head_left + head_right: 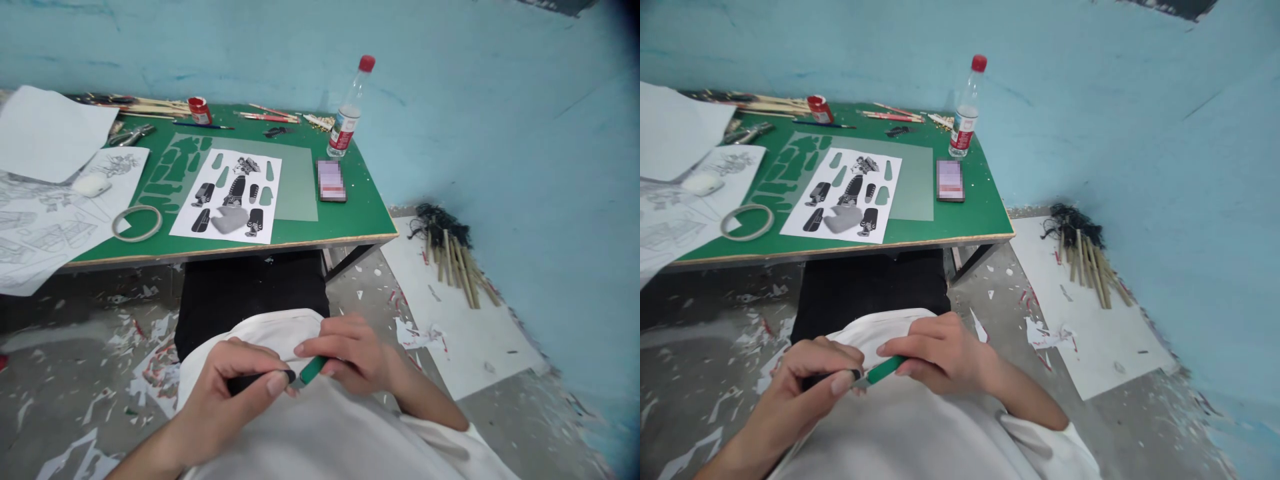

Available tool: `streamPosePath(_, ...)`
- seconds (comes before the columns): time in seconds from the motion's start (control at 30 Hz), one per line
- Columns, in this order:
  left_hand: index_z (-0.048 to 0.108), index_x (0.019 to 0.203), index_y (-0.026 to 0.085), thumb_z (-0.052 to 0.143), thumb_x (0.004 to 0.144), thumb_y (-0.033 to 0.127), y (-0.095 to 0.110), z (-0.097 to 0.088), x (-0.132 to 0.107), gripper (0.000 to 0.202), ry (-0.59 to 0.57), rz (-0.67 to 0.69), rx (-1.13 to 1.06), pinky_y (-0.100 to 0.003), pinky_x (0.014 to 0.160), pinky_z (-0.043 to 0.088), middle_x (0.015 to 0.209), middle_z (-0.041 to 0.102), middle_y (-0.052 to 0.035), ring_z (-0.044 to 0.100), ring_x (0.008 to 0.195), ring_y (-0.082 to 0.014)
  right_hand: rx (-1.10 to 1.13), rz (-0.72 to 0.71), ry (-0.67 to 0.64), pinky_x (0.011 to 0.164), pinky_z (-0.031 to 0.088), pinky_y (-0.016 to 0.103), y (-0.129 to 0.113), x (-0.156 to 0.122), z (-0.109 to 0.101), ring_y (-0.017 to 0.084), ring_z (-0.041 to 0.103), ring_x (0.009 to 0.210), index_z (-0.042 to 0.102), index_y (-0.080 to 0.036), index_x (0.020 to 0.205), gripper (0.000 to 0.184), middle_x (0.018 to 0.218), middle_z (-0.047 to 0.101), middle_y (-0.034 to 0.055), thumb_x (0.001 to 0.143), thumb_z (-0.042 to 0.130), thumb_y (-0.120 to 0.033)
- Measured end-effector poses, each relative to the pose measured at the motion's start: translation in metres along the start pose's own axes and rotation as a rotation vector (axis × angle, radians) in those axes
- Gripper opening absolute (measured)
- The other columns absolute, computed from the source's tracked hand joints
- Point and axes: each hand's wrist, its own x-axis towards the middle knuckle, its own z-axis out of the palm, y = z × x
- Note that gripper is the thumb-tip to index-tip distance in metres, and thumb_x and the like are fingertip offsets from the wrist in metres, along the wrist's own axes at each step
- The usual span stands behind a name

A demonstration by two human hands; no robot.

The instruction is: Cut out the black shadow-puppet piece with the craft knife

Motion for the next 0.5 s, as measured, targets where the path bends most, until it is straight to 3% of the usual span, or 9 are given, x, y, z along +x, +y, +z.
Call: streamPosePath(0.5, 0.086, 0.084, 0.019, 0.069, 0.103, 0.047, -0.0027, 0.0006, -0.0008, 0.038, -0.009, -0.003, -0.013, -0.025, 0.062, 0.05, 0.072, 0.079, -0.0066, 0.066, 0.063, -0.015, 0.013, 0.003, 0.011, 0.057, 0.045, 0.024, -0.0009, -0.0002, -0.0016, 0.012, 0.058, 0.06, 0.068, -0.019, 0.127, 0.036, 0.076, 0.065, -0.0014, 0.117, 0.042, -0.041)
